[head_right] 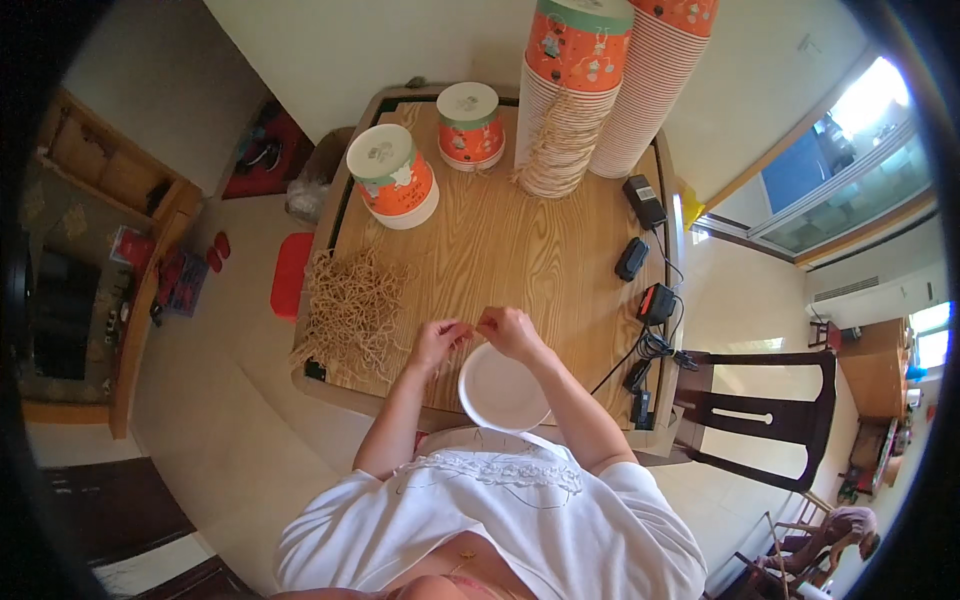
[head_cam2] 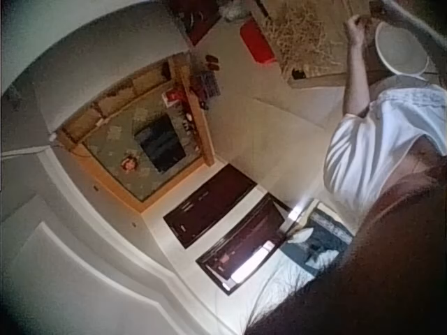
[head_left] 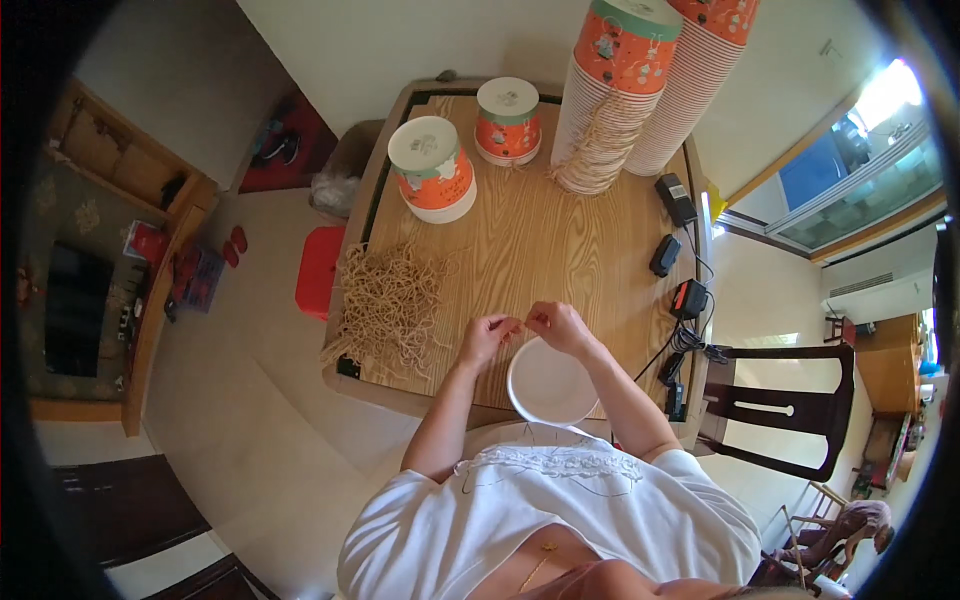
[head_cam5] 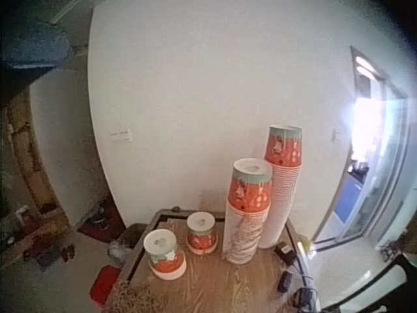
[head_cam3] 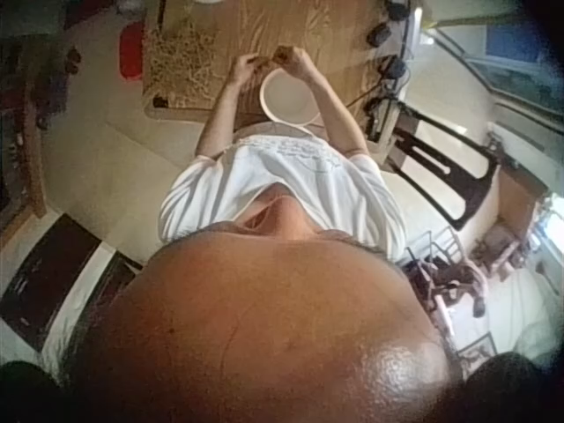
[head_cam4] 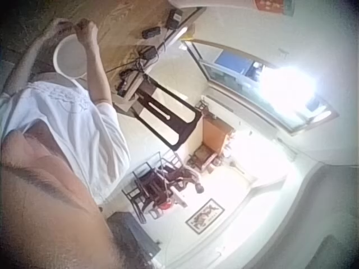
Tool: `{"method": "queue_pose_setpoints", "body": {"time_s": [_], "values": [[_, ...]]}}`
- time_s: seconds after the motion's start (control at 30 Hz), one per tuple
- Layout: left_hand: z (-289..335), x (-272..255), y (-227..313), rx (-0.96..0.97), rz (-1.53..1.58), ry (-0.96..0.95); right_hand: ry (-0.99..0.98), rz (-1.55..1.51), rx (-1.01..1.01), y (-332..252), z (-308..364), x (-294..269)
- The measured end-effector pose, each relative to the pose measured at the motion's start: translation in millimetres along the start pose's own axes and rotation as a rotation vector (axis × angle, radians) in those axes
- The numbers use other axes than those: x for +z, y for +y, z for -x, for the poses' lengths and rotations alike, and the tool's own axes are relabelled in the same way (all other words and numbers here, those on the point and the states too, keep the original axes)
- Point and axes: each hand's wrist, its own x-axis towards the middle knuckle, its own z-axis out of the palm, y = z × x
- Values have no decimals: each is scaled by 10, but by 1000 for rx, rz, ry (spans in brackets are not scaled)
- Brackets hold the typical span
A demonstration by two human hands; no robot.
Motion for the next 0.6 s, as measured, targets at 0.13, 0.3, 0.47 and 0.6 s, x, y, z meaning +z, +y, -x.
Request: {"method": "queue_pose_setpoints", "body": {"time_s": [0.13,0.3,0.47,0.6], "values": [[-23,-13,-153,245,-332,220,10,-2,-39,16,6,66],[-28,-13,-48,285,-398,286,43,42,-54,-7,-17,59],[-84,-107,-30,50,-12,107,-7,-8,-21,23,-36,-55],[-111,-125,-45,34,-84,89,-236,-223,167,157,-129,-124]]}}
